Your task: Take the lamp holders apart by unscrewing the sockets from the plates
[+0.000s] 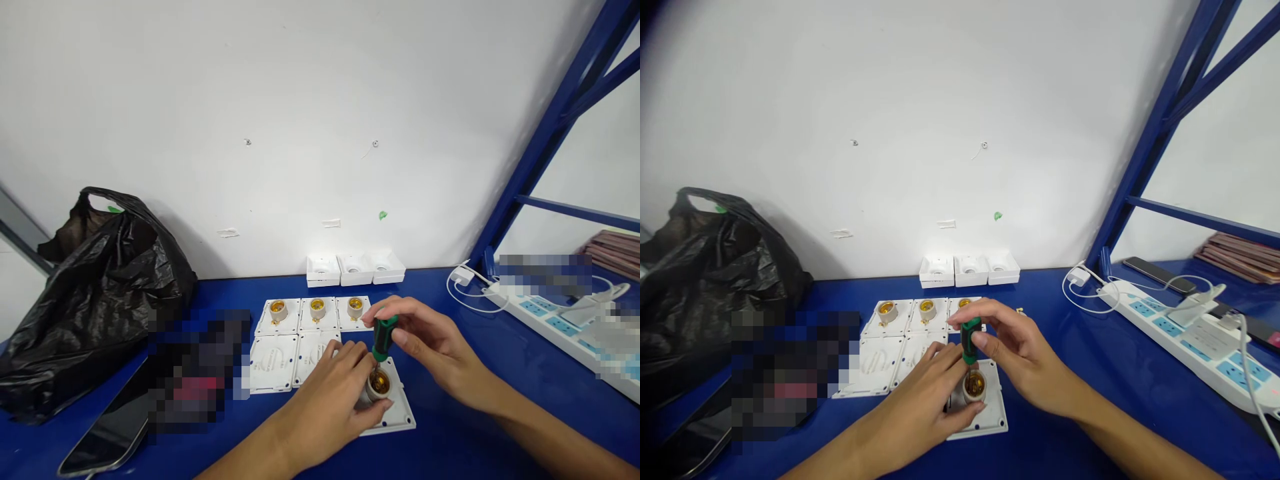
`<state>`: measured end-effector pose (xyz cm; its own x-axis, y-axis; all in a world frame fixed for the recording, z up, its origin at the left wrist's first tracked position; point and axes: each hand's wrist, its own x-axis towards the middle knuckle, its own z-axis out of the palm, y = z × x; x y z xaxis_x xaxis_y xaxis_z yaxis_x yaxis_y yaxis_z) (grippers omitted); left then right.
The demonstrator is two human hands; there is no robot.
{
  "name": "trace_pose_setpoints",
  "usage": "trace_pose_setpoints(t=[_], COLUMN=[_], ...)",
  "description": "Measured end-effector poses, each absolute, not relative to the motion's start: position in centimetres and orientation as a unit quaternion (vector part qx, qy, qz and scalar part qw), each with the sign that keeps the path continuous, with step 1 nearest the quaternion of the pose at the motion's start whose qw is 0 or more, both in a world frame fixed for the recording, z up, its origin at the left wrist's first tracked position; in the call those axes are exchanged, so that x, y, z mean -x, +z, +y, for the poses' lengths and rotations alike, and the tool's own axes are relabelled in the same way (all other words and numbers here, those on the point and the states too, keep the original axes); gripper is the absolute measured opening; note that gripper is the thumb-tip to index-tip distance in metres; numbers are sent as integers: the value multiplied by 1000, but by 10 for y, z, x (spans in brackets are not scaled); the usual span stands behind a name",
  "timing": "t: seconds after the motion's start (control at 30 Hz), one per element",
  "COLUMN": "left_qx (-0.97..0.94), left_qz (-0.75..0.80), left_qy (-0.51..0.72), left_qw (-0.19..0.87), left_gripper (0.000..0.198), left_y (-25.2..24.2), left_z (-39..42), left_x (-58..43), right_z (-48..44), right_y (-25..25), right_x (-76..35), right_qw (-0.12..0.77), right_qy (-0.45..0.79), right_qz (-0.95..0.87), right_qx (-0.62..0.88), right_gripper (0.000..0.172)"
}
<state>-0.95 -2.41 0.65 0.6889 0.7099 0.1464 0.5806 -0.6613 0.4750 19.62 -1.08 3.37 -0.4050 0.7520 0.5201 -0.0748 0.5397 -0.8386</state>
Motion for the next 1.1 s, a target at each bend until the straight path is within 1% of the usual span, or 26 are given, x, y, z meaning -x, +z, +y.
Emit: trace_pose_setpoints(t=[0.03,0.17,0.23,0.3,0.43,0.5,0.57,0.67,0.8,0.93,1.1], left_qx=[-896,-897,-897,-896,-885,-876,-870,-869,-866,-866,-871], left_qz=[361,364,364,364,372,377,373,364,359,359,358], left_qy=[162,161,157,154,152,154,159,167,176,174,165], left_qw=[200,193,194,203,235,260,281,291,301,302,294], left_gripper=[24,28,34,40,45,48,48,48,48,47,44], left_y=[6,5,5,5,5,4,2,-2,-5,-5,-3], left_z=[-24,-25,-25,-25,-23,-21,-19,-16,-14,-13,-14], left_x=[10,10,9,9,11,13,15,17,17,18,18], right_z=[-10,-7,-8,-8,-9,-9,-8,-7,-8,-8,-7], right_y=[34,36,37,37,36,36,35,35,36,37,37], right_x=[-197,-198,-199,-200,-198,-198,-197,-198,-198,-198,-198], right_qw=[490,536,510,481,504,489,475,496,463,489,467], right_qy=[424,400,417,433,416,430,445,445,483,460,465], right_qz=[-726,-709,-713,-721,-719,-720,-722,-711,-708,-706,-716], right_qx=[230,225,241,247,237,241,236,224,228,226,230], right_gripper=[22,17,18,24,26,23,26,28,30,32,33])
